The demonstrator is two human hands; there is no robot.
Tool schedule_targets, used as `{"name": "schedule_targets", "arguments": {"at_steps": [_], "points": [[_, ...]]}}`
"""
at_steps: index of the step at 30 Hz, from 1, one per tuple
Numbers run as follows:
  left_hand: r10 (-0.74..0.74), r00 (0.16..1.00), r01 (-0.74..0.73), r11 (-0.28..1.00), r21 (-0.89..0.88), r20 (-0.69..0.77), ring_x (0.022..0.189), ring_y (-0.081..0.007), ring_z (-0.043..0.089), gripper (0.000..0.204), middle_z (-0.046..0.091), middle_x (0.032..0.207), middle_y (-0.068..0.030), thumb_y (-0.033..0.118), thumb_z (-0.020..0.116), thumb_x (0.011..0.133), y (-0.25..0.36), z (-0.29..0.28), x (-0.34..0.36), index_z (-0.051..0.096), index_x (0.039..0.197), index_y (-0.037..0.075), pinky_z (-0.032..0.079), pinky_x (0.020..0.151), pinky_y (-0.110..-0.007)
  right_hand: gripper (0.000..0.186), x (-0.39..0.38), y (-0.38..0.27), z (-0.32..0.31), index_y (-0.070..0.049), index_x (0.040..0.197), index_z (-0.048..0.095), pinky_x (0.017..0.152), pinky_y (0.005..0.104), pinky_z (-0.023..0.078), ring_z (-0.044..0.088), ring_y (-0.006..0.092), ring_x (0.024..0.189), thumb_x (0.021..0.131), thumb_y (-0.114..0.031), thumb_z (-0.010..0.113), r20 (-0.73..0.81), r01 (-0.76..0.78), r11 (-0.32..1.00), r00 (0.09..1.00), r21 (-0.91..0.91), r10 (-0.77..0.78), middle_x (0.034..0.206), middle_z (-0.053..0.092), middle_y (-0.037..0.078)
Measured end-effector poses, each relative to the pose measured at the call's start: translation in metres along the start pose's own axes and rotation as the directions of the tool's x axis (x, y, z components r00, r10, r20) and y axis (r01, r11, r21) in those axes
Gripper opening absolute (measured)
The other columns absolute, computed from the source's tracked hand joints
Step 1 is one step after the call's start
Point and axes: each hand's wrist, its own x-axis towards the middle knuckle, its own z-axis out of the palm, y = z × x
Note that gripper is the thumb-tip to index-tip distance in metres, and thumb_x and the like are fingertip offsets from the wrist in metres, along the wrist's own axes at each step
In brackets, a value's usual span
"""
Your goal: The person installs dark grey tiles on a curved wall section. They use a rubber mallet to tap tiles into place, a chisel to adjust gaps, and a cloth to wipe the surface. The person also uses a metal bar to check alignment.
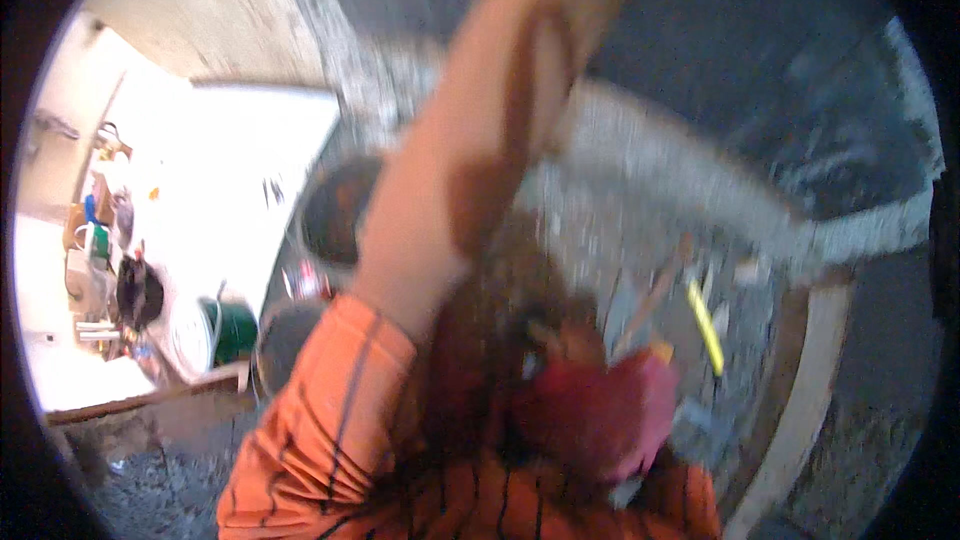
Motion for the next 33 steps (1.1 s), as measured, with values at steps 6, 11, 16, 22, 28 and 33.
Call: {"name": "schedule_targets", "arguments": {"at_steps": [6,11,16,22,28,33], "points": [[-0.245,0.953,0.194,0.946,-0.260,-0.180,0.045,-0.0150,0.053,0.041,0.050,0.065,-0.0068,0.045,0.038,0.098,0.031,0.019,0.014,0.040,0.109,0.006,0.047,0.039,-0.029,0.043,-0.012,-0.050,-0.093,-0.002,0.117,0.050,0.073,0.0429,0.048,0.061,0.0338,0.083,0.089,-0.033,0.059,-0.432,0.136,0.990,0.892,-0.025,-0.134,0.091,0.062,0.017],[-0.311,0.928,0.288,0.948,-0.135,-0.205,0.044,-0.0130,0.052,0.041,0.051,0.066,-0.0059,0.046,0.035,0.099,0.027,0.020,0.024,0.041,0.111,0.007,0.046,0.038,-0.027,0.048,-0.008,-0.114,-0.204,-0.001,0.126,0.044,0.067,0.0408,0.049,0.063,0.0298,0.075,0.092,-0.033,0.054,-0.778,0.313,0.937,0.545,-0.156,-0.311,0.084,0.062,0.015],[-0.264,0.950,0.257,0.965,-0.059,-0.167,0.046,-0.0114,0.052,0.050,0.051,0.066,-0.0030,0.054,0.031,0.098,0.001,-0.001,0.024,0.047,0.116,0.009,0.046,0.040,-0.027,0.049,0.017,-0.180,-0.269,-0.005,0.132,0.037,0.042,0.0212,0.032,0.042,0.0044,0.052,0.096,-0.036,0.045,-0.834,0.638,0.697,0.542,0.328,-0.105,0.067,0.043,-0.002],[-0.289,0.943,0.277,0.956,-0.095,-0.162,0.046,-0.0114,0.052,0.055,0.051,0.065,-0.0028,0.057,0.033,0.097,0.008,-0.005,0.021,0.047,0.117,0.008,0.045,0.039,-0.026,0.050,0.066,-0.271,-0.333,-0.007,0.136,0.036,0.044,0.0206,0.036,0.043,0.0048,0.054,0.098,-0.039,0.042,-0.922,0.872,0.438,0.332,0.219,-0.200,0.071,0.044,-0.002],[-0.307,0.940,0.287,0.948,-0.141,-0.152,0.045,-0.0117,0.052,0.062,0.052,0.063,-0.0034,0.061,0.034,0.095,0.018,0.003,0.022,0.049,0.109,0.002,0.045,0.038,-0.026,0.057,0.115,-0.272,-0.358,-0.005,0.139,0.036,0.047,0.0222,0.041,0.049,0.0055,0.060,0.097,-0.041,0.048,-0.931,0.870,0.487,0.238,0.078,-0.277,0.075,0.050,0.000],[-0.301,0.927,0.289,0.954,-0.083,-0.225,0.045,-0.0123,0.053,0.064,0.052,0.063,-0.0040,0.061,0.033,0.095,-0.002,0.002,0.018,0.050,0.104,0.001,0.044,0.036,-0.026,0.062,0.123,-0.280,-0.355,-0.003,0.142,0.036,0.056,0.0254,0.045,0.052,0.0083,0.064,0.096,-0.043,0.048,-0.944,0.851,0.521,0.119,-0.062,-0.307,0.074,0.054,0.002]]}}
